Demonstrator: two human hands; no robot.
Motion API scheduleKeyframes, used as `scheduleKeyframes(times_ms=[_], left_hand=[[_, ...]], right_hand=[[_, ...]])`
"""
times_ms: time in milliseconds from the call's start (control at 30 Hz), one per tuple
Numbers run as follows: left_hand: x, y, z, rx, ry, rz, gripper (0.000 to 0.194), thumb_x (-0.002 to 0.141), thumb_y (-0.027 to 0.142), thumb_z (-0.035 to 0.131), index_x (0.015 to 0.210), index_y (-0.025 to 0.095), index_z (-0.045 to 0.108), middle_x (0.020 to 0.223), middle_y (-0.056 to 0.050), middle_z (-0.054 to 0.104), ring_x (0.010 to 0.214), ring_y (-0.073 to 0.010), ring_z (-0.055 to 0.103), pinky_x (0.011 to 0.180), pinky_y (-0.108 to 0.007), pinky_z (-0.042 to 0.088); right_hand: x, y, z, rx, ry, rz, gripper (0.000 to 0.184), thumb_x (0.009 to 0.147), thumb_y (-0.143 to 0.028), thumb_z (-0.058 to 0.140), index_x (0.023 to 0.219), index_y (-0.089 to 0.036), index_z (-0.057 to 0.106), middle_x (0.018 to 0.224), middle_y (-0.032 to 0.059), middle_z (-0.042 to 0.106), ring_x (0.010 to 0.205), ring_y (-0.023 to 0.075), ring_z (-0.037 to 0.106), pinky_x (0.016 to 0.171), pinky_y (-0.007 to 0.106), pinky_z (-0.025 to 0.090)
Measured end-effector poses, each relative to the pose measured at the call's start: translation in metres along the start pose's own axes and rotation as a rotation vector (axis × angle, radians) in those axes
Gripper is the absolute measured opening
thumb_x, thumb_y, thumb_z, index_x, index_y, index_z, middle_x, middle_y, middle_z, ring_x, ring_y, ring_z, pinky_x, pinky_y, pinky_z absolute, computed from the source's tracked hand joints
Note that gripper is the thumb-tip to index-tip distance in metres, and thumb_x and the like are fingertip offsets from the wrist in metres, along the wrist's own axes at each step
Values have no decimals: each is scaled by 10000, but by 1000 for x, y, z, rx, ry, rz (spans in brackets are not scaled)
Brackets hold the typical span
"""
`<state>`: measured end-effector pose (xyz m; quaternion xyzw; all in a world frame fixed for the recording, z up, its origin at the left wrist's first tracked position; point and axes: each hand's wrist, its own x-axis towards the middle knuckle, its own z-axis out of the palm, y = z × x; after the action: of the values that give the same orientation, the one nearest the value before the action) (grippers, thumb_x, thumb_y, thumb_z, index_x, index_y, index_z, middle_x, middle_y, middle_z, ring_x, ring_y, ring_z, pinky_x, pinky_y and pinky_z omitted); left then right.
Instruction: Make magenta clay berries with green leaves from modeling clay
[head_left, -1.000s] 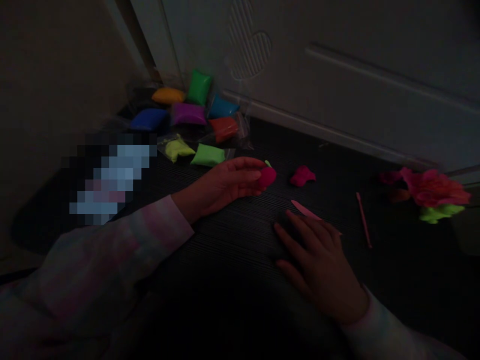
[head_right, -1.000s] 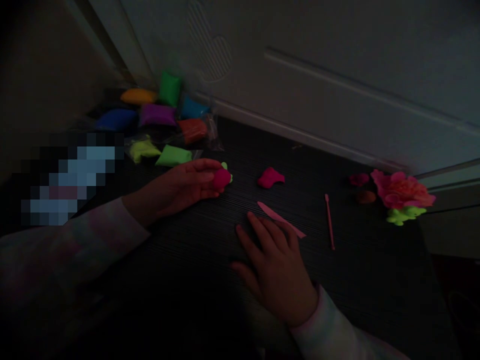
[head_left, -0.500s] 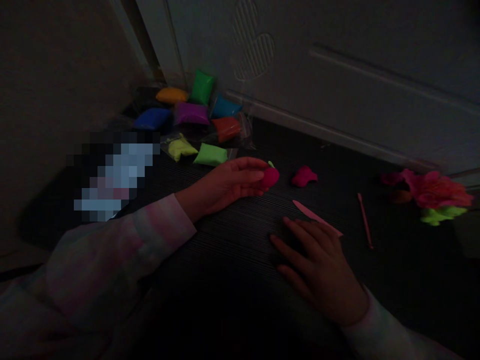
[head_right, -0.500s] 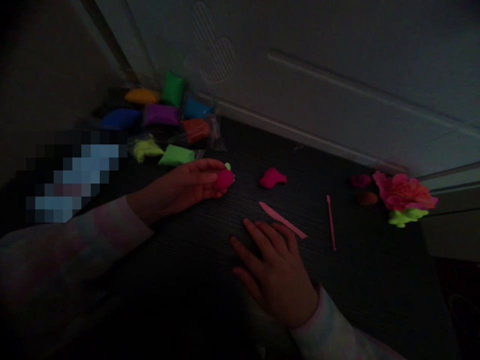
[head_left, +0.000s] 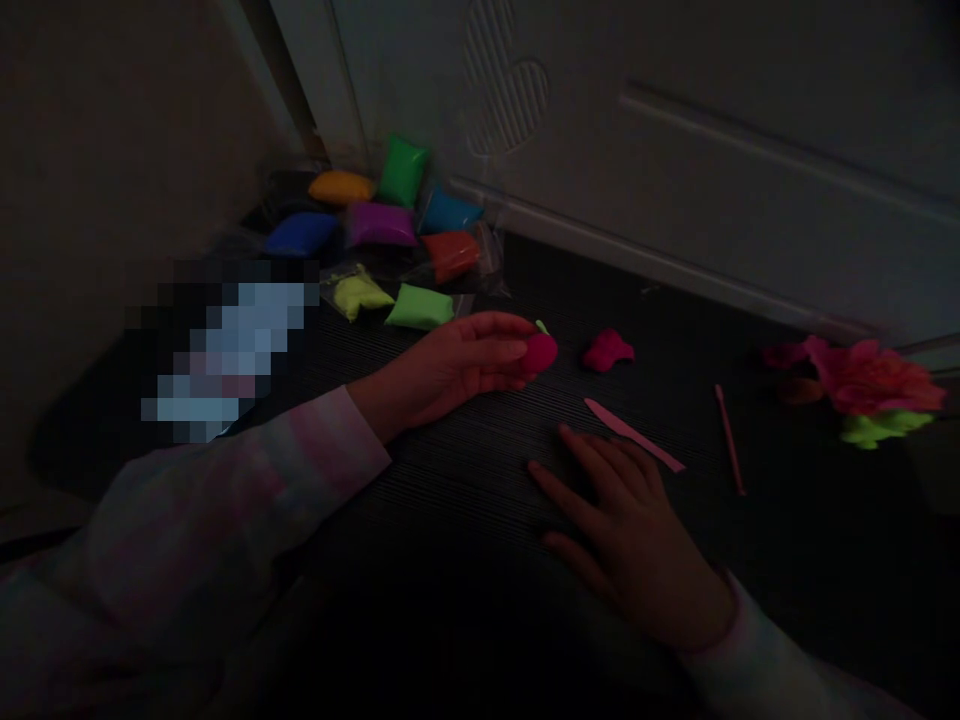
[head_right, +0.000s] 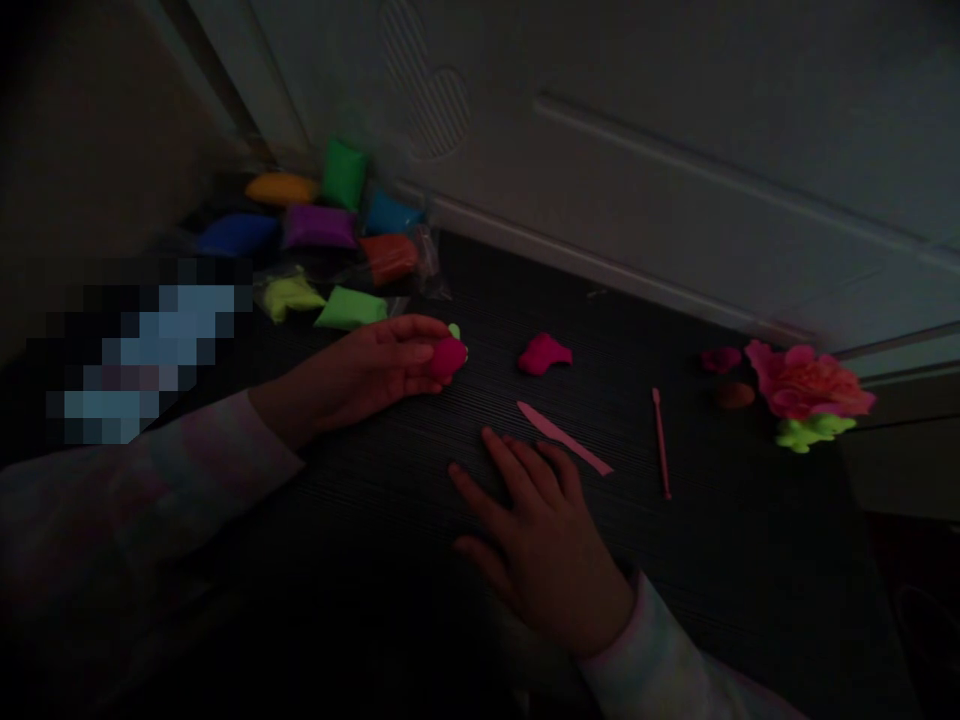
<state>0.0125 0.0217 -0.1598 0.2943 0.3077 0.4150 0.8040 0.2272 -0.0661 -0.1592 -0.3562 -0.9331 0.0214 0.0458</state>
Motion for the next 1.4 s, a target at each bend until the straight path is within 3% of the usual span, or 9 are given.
scheduleKeyframes(times_ms=[333, 667, 867, 1100, 1400], left_hand=[[0, 0, 1, 8, 28, -5, 167, 723, 69, 566, 872, 146, 577, 831, -8, 645, 700, -98, 612, 695, -252, 458], [0, 1, 3, 11, 25, -2, 160, 722, 75, 569, 867, 142, 572, 835, -6, 639, 706, -98, 606, 691, -255, 448], [0, 0, 3, 13, 8, -6, 162, 723, 82, 573, 870, 149, 572, 838, -6, 630, 717, -95, 591, 704, -265, 436], [0, 0, 2, 10, -6, -13, 165, 720, 87, 582, 870, 156, 576, 850, -7, 629, 726, -97, 591, 705, -265, 436], [-1, 0, 3, 6, 6, 0, 160, 724, 77, 571, 869, 146, 571, 834, -10, 629, 713, -94, 590, 687, -256, 445]], right_hand=[[-3, 9, 0, 179, 39, 58, 481, 834, -320, 431, 1268, -120, 378, 1305, 169, 369, 1154, 285, 351, 894, 490, 362], [1, 3, 0, 175, 69, 23, 401, 807, -266, 502, 1197, -185, 461, 1246, 141, 421, 1083, 275, 407, 861, 507, 373], [12, 6, 2, 319, 206, 105, 282, 803, -206, 527, 1082, -165, 519, 964, 81, 587, 893, 189, 512, 758, 385, 449], [24, 4, 5, 340, 183, 158, 127, 799, -204, 532, 912, -182, 587, 883, 58, 611, 824, 180, 544, 732, 377, 444], [22, 4, 5, 331, 220, 162, 123, 792, -172, 535, 901, -173, 590, 858, 57, 616, 806, 174, 549, 727, 363, 449]])
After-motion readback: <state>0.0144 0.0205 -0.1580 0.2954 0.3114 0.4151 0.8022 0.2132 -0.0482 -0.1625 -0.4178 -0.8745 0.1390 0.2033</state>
